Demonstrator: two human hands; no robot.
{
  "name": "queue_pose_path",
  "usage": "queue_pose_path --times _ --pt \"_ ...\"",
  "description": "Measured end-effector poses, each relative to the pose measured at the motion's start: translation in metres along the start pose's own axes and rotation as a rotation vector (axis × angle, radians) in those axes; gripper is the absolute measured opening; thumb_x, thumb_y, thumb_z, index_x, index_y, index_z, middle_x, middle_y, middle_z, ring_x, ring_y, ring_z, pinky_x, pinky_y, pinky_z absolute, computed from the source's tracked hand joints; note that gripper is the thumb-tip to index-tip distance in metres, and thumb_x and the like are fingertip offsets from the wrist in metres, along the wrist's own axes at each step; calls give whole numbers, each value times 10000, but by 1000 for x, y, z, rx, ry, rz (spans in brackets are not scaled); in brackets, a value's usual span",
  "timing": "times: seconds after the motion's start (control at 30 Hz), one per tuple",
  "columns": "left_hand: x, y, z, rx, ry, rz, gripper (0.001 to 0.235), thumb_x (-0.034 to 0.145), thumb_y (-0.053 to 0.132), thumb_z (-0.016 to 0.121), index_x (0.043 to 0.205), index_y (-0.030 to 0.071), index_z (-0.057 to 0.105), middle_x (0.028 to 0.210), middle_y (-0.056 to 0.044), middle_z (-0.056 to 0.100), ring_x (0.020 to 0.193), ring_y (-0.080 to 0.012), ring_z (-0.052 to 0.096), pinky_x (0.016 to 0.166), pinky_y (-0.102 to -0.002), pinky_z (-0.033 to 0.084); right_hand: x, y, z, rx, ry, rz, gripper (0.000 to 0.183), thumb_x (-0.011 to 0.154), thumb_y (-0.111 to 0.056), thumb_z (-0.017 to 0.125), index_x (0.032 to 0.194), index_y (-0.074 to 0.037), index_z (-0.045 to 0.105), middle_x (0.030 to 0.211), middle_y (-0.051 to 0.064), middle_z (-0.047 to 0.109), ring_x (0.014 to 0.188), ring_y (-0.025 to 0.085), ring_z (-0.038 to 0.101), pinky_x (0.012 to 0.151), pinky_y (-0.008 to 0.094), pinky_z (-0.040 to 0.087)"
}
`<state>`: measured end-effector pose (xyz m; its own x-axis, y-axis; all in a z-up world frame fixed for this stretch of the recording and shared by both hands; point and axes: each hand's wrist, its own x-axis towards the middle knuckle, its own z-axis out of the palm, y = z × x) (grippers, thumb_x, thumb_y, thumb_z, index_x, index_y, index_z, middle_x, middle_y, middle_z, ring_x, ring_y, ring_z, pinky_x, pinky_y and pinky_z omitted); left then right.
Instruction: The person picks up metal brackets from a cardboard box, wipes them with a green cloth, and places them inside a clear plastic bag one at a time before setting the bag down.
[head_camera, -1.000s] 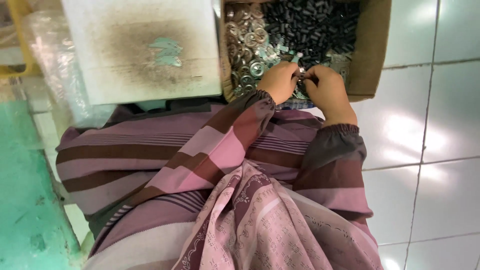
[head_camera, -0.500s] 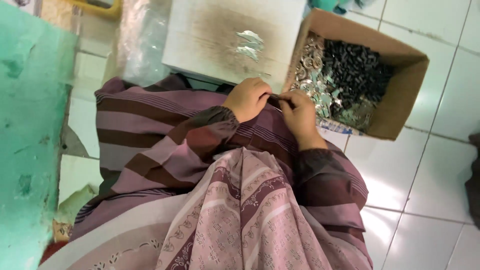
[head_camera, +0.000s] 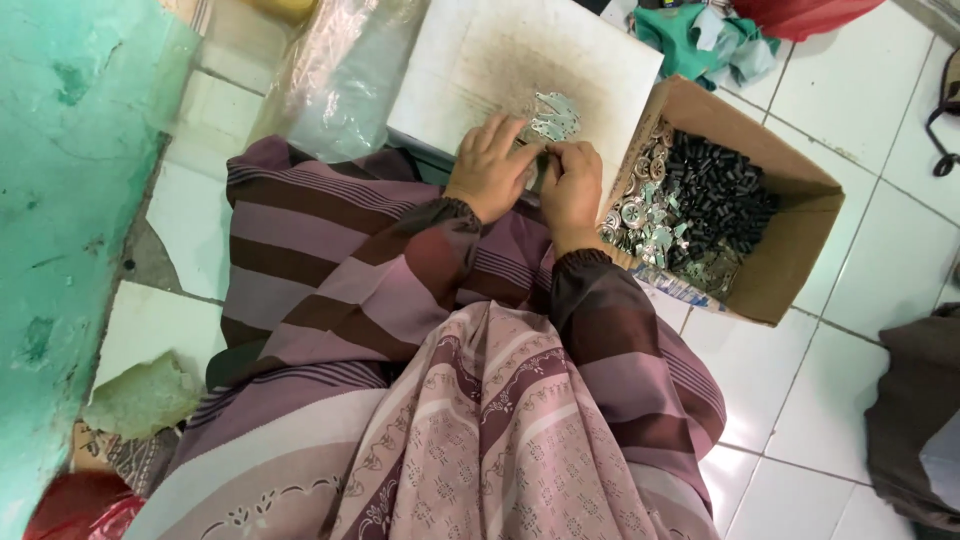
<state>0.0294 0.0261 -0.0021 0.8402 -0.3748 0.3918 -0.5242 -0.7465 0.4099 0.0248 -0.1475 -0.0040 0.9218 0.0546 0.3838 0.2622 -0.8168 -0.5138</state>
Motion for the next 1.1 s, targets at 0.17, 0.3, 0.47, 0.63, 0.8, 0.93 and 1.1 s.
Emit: queue_pose_path --times 0.17,0.3,0.47,0.63,0.8,0.93,1.1 --pt "0 1 1 94 -61 -12 367 1059 324 627 1408 224 578 1446 -118 413 1388 -328 377 1010 -440 399 5 -2 2 -72 -13 35 128 936 -48 675 1038 -97 735 941 73 611 937 330 654 843 428 563" --pt "-1 0 21 114 -39 -33 437 1040 349 648 1461 267 562 1541 -134 375 1407 -316 352 1017 -437 342 8 -5 -1 -82 -1 59 116 943 -66 681 1048 -92 721 938 80 584 915 343 663 770 419 590" --pt "-1 -3 22 90 -60 -32 374 1029 348 639 1390 250 626 1547 -132 383 1395 -323 359 1008 -438 337 9 -1 -1 -76 27 90 187 912 -71 725 1091 -113 692 990 54 550 905 296 670 708 376 607" --pt "-7 7 29 91 76 47 345 986 330 671 1320 244 670 1501 -153 422 1377 -361 359 982 -467 340 -7 6 -10 30 27 110 203 897 -13 751 1082 -61 684 997 70 525 900 323 666 648 340 616" --pt "-16 49 14 -15 -68 141 261 990 312 667 1227 204 667 1534 -111 396 1437 -352 318 1016 -462 368 -43 14 -60 40 -246 159 267 885 -41 748 1150 -55 719 1047 143 598 956 390 667 758 459 601" --pt "-9 96 10 -88 -168 236 248 1021 326 637 1233 202 668 1529 -103 405 1452 -350 303 1042 -463 359 -62 46 -128 -1 -331 241 292 875 -132 789 1161 -162 736 1001 69 667 903 269 713 753 409 615" --pt "1 149 63 -236 -206 394 379 957 394 662 1306 251 629 1379 -62 534 1385 -328 392 1025 -505 379 -103 143 -210 -154 -163 335 228 928 -93 818 1151 -104 773 958 116 686 886 328 693 742 414 600"
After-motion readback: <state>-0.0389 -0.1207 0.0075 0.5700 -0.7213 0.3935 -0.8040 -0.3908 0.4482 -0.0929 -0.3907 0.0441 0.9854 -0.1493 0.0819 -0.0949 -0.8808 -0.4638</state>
